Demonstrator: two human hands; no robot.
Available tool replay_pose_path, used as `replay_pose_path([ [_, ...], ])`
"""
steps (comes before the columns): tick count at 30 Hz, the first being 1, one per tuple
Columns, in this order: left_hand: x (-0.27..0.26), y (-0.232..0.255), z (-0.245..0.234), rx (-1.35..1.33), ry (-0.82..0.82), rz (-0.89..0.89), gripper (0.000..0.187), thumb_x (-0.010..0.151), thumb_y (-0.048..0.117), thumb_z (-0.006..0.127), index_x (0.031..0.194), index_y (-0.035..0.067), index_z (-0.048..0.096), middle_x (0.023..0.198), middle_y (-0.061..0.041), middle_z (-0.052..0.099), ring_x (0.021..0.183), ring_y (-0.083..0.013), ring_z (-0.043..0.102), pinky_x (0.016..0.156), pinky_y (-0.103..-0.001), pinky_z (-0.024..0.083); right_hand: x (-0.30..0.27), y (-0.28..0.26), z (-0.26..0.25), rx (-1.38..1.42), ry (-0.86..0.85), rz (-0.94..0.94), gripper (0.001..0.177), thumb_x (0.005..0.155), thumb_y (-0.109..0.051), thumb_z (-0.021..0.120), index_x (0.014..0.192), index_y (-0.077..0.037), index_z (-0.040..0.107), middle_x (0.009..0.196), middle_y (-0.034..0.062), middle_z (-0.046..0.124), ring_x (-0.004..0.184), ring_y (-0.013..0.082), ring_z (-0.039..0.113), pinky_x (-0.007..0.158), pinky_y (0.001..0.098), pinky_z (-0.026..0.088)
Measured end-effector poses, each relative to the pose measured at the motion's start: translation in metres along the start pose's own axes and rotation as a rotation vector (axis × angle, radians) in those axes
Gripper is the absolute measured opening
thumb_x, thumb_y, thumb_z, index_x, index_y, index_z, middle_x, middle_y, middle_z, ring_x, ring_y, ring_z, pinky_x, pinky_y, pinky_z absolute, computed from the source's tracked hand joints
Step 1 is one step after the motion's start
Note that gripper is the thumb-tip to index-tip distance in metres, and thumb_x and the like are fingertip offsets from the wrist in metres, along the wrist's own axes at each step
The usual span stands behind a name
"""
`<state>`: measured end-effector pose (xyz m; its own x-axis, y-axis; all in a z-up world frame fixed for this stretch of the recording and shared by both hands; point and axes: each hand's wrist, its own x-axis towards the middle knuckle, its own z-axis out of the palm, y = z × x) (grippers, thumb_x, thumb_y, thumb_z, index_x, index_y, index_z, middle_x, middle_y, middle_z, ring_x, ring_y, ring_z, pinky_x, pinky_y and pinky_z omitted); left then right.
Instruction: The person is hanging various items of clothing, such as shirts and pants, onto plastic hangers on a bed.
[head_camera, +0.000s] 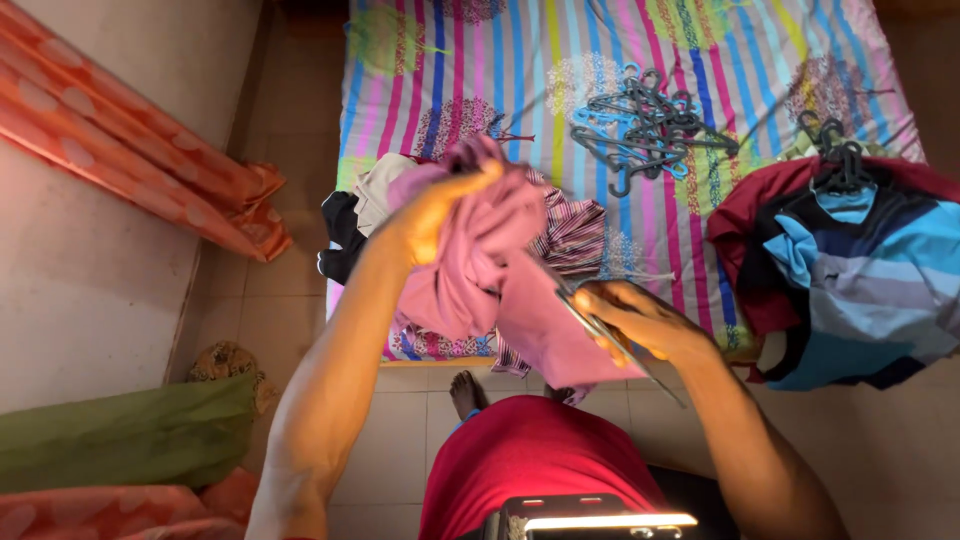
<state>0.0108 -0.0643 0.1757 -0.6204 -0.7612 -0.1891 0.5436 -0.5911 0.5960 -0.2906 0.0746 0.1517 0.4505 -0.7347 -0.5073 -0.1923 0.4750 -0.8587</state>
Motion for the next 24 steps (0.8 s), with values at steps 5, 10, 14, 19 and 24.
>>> replay_pose_path([
  [5,0.004,-0.040,0.023,0.121,-0.045,-0.157,0.044,0.091,0.022,0.076,0.129,0.005,0.063,0.132,-0.004,0.066,0.122,-0.0146,0.064,0.104,-0.029,0.053,0.029,0.016,-0.006,-0.080,0.132,-0.045,0.040,0.096,-0.048,0.060,0.094,-0.008,0.060,0.067,0.0020,0.059,0.046,0.0118,0.057,0.041,0.0277,0.049],
  [10,-0.001,-0.046,0.051,0.128,-0.039,-0.245,0.049,0.083,0.024,0.080,0.127,0.007,0.067,0.120,-0.004,0.071,0.105,-0.0140,0.070,0.092,-0.030,0.057,0.058,0.042,-0.025,-0.078,0.216,-0.086,0.036,0.099,-0.043,0.063,0.097,-0.008,0.061,0.067,0.0015,0.057,0.047,0.0119,0.056,0.041,0.0271,0.043],
  [14,-0.007,-0.043,0.056,0.155,-0.032,-0.228,0.045,0.091,0.024,0.084,0.129,0.005,0.067,0.118,0.000,0.069,0.101,-0.0103,0.065,0.090,-0.028,0.054,0.075,0.052,-0.032,-0.052,0.357,-0.148,0.033,0.102,-0.041,0.061,0.100,-0.008,0.064,0.072,-0.0025,0.057,0.052,0.0062,0.051,0.043,0.0274,0.049],
  [19,-0.014,-0.062,0.101,0.528,0.008,-0.014,0.039,0.079,0.037,0.085,0.109,0.017,0.071,0.108,0.010,0.073,0.098,0.0039,0.066,0.089,-0.011,0.049,0.101,0.070,-0.021,0.320,0.387,-0.498,0.015,0.100,-0.015,0.064,0.113,-0.008,0.064,0.098,-0.0018,0.068,0.086,0.0082,0.065,0.076,0.0286,0.056],
  [24,0.018,-0.099,0.051,1.119,0.250,0.035,0.055,0.091,0.054,0.073,0.081,0.000,0.070,0.072,-0.004,0.058,0.065,-0.0133,0.052,0.057,-0.037,0.041,0.193,0.083,-0.026,0.917,-0.253,-1.332,0.032,0.114,-0.032,0.051,0.129,-0.006,0.060,0.114,0.0058,0.069,0.107,0.0192,0.065,0.098,0.0324,0.053],
])
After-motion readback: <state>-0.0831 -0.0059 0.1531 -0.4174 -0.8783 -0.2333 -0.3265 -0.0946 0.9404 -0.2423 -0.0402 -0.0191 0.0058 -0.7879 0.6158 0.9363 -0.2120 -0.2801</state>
